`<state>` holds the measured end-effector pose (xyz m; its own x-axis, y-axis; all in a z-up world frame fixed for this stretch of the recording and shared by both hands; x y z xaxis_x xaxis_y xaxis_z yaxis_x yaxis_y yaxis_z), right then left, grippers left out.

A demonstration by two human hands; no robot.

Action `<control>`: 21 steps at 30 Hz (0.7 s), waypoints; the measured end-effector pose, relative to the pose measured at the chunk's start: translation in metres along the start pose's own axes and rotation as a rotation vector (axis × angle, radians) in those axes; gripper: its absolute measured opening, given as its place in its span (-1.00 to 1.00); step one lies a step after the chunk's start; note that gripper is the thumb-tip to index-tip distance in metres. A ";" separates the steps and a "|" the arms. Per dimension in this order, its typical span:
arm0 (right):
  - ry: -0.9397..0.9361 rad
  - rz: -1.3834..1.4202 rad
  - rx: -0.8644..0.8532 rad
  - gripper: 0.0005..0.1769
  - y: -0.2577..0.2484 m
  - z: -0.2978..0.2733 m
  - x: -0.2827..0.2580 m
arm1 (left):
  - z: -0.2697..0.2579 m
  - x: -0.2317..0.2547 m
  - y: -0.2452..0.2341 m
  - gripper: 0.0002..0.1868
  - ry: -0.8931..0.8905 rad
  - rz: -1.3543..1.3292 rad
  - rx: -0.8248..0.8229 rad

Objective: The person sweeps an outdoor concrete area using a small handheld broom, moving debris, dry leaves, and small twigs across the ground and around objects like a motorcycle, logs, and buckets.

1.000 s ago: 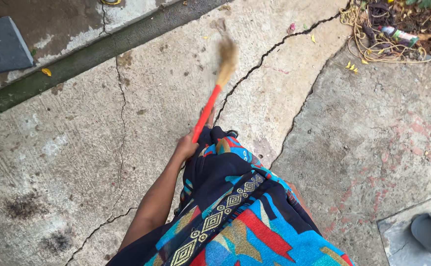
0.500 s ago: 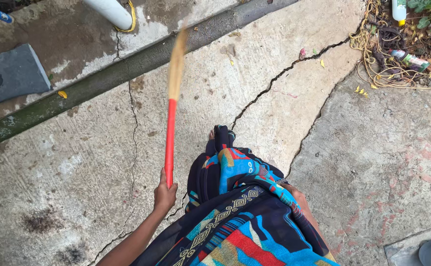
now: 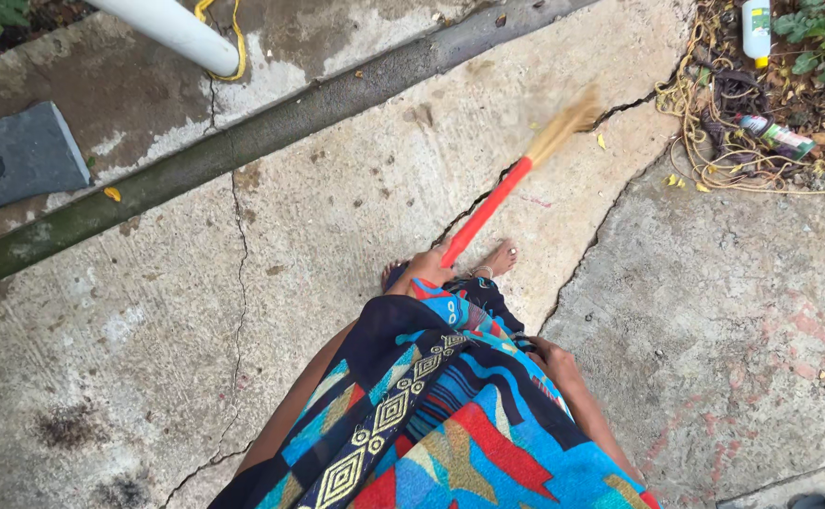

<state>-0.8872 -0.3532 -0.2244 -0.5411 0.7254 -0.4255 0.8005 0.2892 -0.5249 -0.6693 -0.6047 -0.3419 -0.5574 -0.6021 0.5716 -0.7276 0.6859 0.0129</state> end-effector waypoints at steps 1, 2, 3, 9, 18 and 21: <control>-0.006 0.005 0.009 -0.50 -0.008 0.008 0.016 | 0.004 0.010 0.008 -0.31 -0.004 -0.081 -0.037; 0.048 -0.012 0.008 -0.49 -0.018 0.014 0.031 | 0.008 0.022 0.013 -0.27 -0.012 -0.189 -0.082; 0.115 -0.029 -0.005 -0.48 -0.024 0.011 0.048 | -0.005 0.014 0.015 -0.23 -0.052 -0.312 -0.109; 0.095 -0.085 -0.008 -0.49 -0.062 0.018 0.100 | -0.050 0.008 0.025 -0.04 0.393 0.488 0.184; 0.111 0.044 -0.027 -0.49 -0.091 0.004 0.099 | 0.067 0.136 0.092 -0.30 -0.069 0.307 0.040; 0.072 0.041 0.034 -0.50 -0.089 0.003 0.110 | 0.088 0.177 0.144 -0.25 0.059 0.266 -0.177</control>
<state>-1.0193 -0.3008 -0.2264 -0.4869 0.7796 -0.3938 0.8117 0.2375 -0.5336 -0.9078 -0.6481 -0.3110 -0.6908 -0.3712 0.6205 -0.4759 0.8795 -0.0037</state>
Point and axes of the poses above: each hand's wrist, its own z-axis towards the middle knuckle, its own y-axis out of the palm, x = y × z, the point moved 1 cm from there along z, towards the middle knuckle, and after that the axes turned 2 degrees about y, right-handed, at the moved point
